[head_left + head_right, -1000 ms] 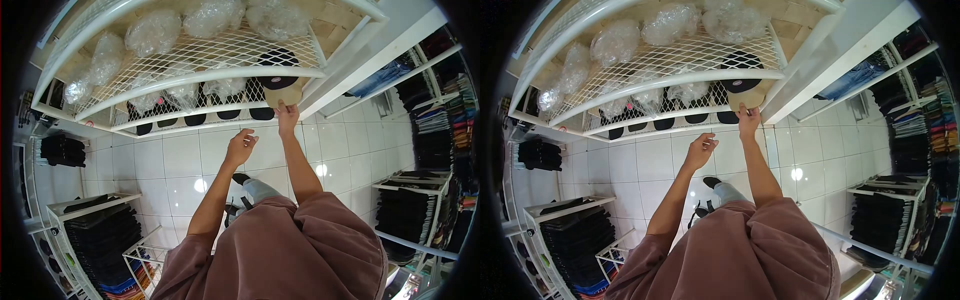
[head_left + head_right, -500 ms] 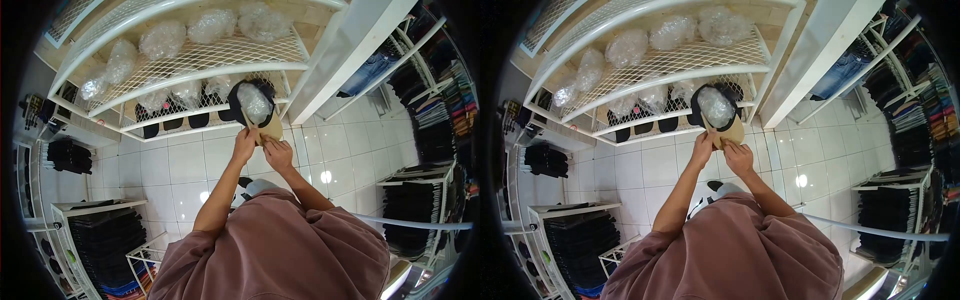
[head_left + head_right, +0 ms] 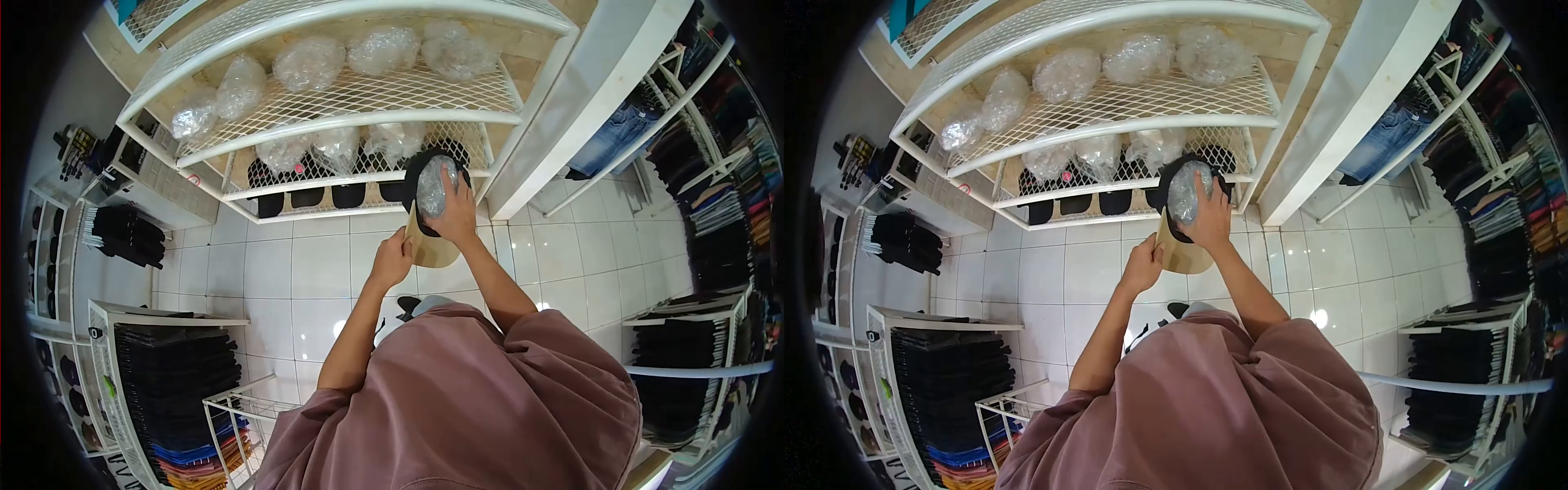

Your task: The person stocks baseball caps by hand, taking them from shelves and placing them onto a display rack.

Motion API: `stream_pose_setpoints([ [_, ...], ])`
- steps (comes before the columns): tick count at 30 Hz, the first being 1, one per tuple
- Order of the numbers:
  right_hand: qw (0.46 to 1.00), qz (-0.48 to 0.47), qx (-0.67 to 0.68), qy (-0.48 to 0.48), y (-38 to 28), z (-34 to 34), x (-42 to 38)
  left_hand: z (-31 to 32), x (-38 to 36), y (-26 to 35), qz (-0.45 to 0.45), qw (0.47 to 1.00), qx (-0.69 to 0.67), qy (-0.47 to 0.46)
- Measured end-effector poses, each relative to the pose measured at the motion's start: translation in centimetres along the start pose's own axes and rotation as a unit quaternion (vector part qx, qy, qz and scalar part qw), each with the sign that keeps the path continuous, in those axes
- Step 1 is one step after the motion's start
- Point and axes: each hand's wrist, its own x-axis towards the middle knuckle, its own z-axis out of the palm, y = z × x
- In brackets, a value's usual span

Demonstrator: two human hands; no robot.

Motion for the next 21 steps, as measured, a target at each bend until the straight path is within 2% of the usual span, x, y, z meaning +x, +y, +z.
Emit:
stream_pose_setpoints([
  [3,0.998,-0.010,0.051,0.019,0.4,1.3,0.0,-0.7,0.1,-0.8,0.041,0.999,-0.001,0.006],
  [5,0.997,-0.020,0.072,0.030,0.8,1.7,0.3,-1.1,0.0,-0.8,0.009,0.998,0.043,0.033],
  [6,0.994,-0.030,0.099,0.016,0.7,1.2,0.4,-1.0,0.0,-1.1,0.007,0.998,0.042,0.035],
  [8,0.988,-0.024,0.147,-0.032,0.7,-0.1,0.7,-0.6,0.3,-1.5,-0.027,0.988,0.119,0.095],
  [9,0.989,-0.023,0.145,-0.033,0.9,-0.1,0.6,-0.7,0.2,-1.9,-0.027,0.988,0.117,0.094],
  [11,0.959,0.007,0.279,-0.040,1.6,-0.6,1.2,-1.0,0.6,-2.1,-0.059,0.982,0.161,0.085],
  [13,0.952,0.040,0.292,-0.078,1.6,-2.3,1.8,-0.8,1.2,-2.3,-0.071,0.982,0.158,0.080],
  [14,0.894,0.100,0.430,-0.081,2.4,-2.2,2.2,-0.5,1.5,-2.6,-0.082,0.980,0.162,0.084],
  [15,0.812,0.158,0.556,-0.081,3.0,-2.4,2.7,-0.3,1.7,-2.8,-0.093,0.978,0.166,0.087],
  [16,0.806,0.170,0.562,-0.075,3.5,-2.9,3.5,-0.2,1.8,-3.1,-0.096,0.977,0.171,0.083],
  [17,0.807,0.172,0.560,-0.074,4.2,-2.6,4.3,-0.2,2.0,-3.3,-0.096,0.977,0.170,0.081],
  [18,0.896,0.134,0.424,-0.016,5.1,-2.0,4.9,-0.1,1.9,-3.6,-0.103,0.977,0.167,0.083],
  [19,0.957,0.093,0.273,0.042,6.1,-1.3,5.4,0.0,1.9,-4.0,-0.109,0.977,0.164,0.084],
  [21,0.964,0.112,0.237,0.043,7.4,-0.2,7.0,0.5,1.9,-4.6,-0.123,0.976,0.167,0.069],
])
